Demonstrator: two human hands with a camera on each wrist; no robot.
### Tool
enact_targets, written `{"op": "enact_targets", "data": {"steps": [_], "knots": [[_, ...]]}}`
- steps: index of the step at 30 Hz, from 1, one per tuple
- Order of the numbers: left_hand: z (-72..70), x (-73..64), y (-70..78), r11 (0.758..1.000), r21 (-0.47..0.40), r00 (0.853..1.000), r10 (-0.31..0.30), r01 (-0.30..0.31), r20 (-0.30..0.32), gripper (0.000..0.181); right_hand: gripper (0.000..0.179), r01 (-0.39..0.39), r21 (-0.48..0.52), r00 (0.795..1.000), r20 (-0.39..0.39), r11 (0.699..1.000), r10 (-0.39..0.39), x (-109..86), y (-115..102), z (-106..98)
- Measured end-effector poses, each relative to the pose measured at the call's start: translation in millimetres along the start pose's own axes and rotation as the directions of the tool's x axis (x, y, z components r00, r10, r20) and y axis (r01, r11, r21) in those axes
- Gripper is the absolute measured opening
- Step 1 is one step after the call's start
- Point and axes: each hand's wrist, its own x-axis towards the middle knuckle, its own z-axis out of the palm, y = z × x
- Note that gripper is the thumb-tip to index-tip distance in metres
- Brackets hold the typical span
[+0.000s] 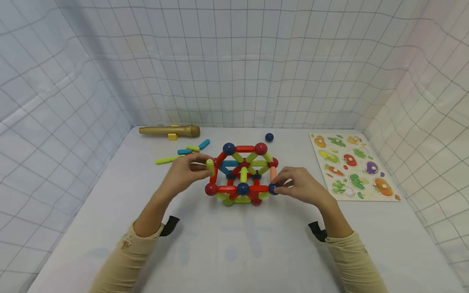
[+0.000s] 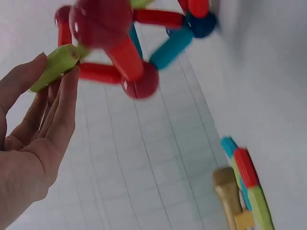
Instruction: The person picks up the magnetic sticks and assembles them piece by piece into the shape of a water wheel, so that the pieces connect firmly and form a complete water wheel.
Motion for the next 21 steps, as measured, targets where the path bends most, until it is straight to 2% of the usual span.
{"op": "enact_targets", "data": {"steps": [4,7,9,13,17,21], "knots": [[32.0,4.7,22.8,0.998,-0.024,0.994,0.057,-0.055,0.094,0.038,0.015,-0.004,0.012,1.0,-0.004,1.0,0.004,-0.1,0.4,1.5],[45.9,9.5,32.8,0.996,-0.014,0.987,0.094,-0.093,0.128,0.036,0.015,0.003,0.013,1.0,-0.003,1.0,-0.002,-0.2,0.1,2.8],[50.7,11.5,37.3,0.994,-0.014,0.984,0.113,-0.113,0.137,0.035,0.015,0.01,0.008,1.0,-0.004,1.0,-0.01,0.0,-0.5,3.4],[57.3,13.1,41.2,0.994,-0.007,0.981,0.112,-0.112,0.157,0.033,0.015,0.021,0.0,1.0,-0.005,1.0,-0.021,-0.1,-1.1,3.5],[64.3,14.0,39.5,0.995,0.018,0.98,0.095,-0.1,0.176,0.033,0.015,0.024,-0.002,1.0,-0.004,1.0,-0.024,-0.1,-0.9,2.2],[67.1,14.8,37.7,0.992,0.019,0.976,0.12,-0.125,0.183,0.035,0.015,0.016,-0.006,1.0,-0.011,1.0,-0.016,-0.8,-1.5,0.1]]}}
